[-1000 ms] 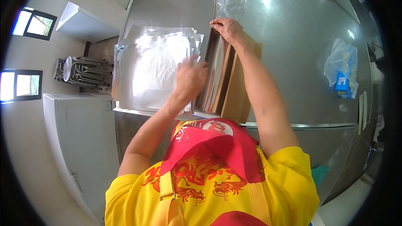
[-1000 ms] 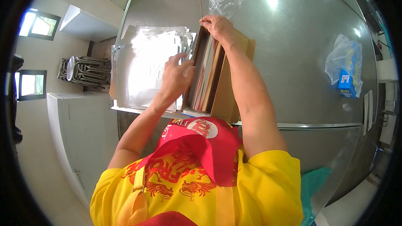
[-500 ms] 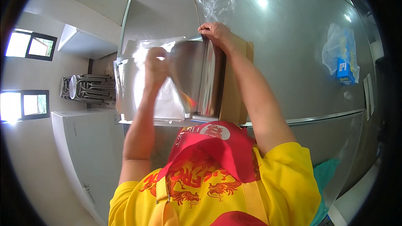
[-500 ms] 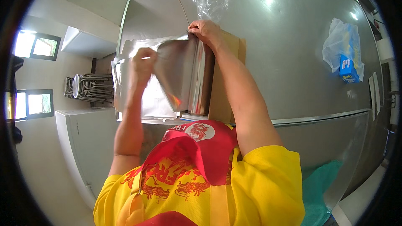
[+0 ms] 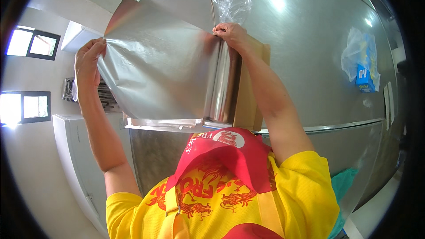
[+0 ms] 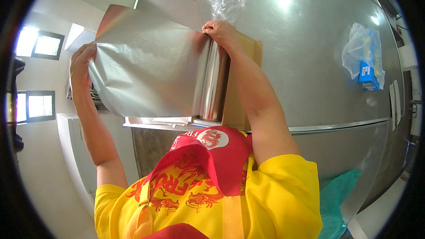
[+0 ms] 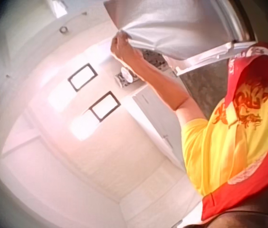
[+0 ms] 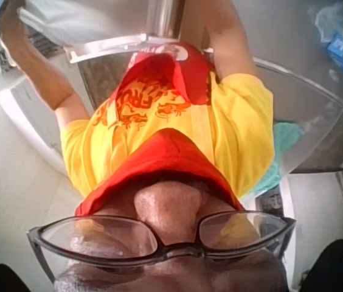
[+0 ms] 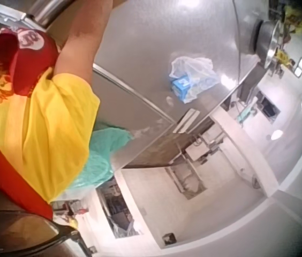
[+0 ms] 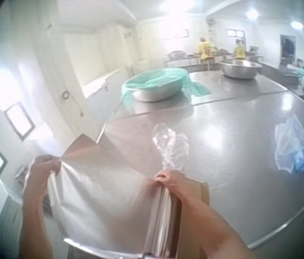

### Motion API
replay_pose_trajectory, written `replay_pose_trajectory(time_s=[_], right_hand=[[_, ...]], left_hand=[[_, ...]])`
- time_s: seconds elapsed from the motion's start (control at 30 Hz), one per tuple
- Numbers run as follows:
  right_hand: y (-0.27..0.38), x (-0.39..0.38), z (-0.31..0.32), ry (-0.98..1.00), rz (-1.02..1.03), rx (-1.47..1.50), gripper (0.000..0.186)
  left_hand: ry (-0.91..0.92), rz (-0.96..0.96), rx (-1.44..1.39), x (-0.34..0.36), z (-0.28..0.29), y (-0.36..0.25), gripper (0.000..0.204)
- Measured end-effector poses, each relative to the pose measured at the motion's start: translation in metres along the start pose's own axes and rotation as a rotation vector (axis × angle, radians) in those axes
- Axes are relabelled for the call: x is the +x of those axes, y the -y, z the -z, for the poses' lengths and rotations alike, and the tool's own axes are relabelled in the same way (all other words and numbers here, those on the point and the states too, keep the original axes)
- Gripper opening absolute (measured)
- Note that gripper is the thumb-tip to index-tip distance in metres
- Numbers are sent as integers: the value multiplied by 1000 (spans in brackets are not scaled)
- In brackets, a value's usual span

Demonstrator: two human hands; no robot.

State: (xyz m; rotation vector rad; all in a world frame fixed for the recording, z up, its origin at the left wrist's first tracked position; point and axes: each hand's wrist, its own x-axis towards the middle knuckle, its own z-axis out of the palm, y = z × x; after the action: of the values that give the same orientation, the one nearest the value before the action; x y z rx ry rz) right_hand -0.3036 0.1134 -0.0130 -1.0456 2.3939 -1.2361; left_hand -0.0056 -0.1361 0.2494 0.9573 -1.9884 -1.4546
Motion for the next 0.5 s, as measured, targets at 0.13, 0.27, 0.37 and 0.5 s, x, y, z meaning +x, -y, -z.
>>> replay_pose_trajectory(time_s=[0.13, 0.27, 0.37, 0.5], right_hand=[[-6, -1, 1, 4, -6, 3, 21], [3, -1, -3, 11, -17, 15, 19], [9, -2, 0, 27, -39, -16, 20], [6, -1, 0, 21, -20, -48, 21]], left_hand=[[-70, 8, 277, 11, 14, 52, 18], [-3, 151, 341, 45, 65, 206, 18], [-119, 342, 475, 44, 67, 292, 15], [-280, 408, 685, 25, 75, 344, 24]])
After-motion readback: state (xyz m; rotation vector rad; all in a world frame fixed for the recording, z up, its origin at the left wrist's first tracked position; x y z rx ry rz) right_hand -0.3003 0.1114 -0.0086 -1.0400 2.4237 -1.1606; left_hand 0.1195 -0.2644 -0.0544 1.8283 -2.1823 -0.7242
